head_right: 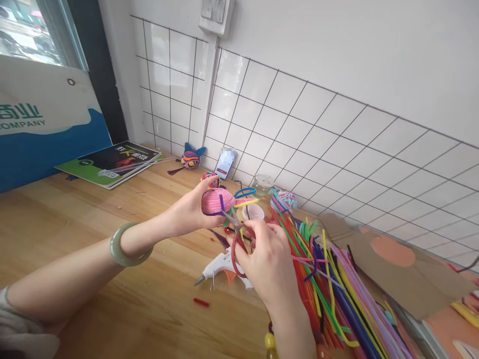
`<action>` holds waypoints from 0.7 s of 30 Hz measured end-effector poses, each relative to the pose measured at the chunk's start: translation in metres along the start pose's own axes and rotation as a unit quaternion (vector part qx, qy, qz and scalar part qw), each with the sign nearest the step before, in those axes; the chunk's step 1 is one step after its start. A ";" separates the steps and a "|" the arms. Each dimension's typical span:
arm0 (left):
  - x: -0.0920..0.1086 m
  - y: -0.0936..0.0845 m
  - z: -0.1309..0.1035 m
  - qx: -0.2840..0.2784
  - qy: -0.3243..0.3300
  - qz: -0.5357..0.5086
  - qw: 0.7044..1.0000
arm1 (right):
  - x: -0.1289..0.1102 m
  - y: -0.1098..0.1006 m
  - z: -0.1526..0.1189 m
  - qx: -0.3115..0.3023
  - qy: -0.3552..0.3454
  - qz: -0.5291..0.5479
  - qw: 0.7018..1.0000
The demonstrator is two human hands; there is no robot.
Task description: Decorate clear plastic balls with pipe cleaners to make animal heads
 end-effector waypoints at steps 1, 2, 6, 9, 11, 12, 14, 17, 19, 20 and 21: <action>0.000 0.000 0.000 -0.013 0.002 0.014 1.000 | -0.003 0.000 0.001 0.009 -0.033 -0.010 0.999; -0.001 0.000 0.000 -0.029 0.000 0.024 0.999 | -0.005 -0.001 0.001 0.018 -0.062 -0.018 0.998; -0.003 0.000 -0.001 -0.095 -0.025 0.052 0.994 | -0.010 -0.001 0.003 0.015 -0.138 -0.008 0.990; -0.003 0.001 -0.002 -0.122 -0.047 0.060 0.990 | -0.016 0.000 0.003 0.007 -0.167 0.015 0.986; -0.004 0.000 -0.003 -0.129 -0.058 0.064 0.988 | -0.019 0.000 0.002 0.003 -0.181 0.021 0.983; -0.004 0.000 -0.003 -0.132 -0.062 0.068 0.987 | -0.021 0.001 0.002 0.000 -0.187 0.021 0.982; -0.004 -0.001 -0.002 -0.148 -0.063 0.081 0.984 | -0.022 0.003 0.001 -0.008 -0.196 0.019 0.980; -0.005 -0.002 0.000 -0.183 -0.056 0.106 0.976 | -0.022 0.005 -0.001 -0.013 -0.200 0.022 0.980; -0.005 -0.003 0.001 -0.198 -0.053 0.115 0.972 | -0.021 0.007 -0.001 -0.020 -0.191 0.028 0.981; -0.005 -0.003 0.001 -0.201 -0.051 0.118 0.971 | -0.020 0.008 -0.001 -0.026 -0.185 0.029 0.982; -0.005 -0.004 0.001 -0.203 -0.050 0.121 0.970 | -0.020 0.009 0.000 -0.035 -0.179 0.030 0.983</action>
Point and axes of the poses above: each hand's wrist, its own z-axis towards the middle knuckle, its own y-axis out of the palm, x = y × z, the point moved 7 cm from there along z, towards the middle knuckle, and after that the axes turned 11 degrees about x, right-handed, at the moved point
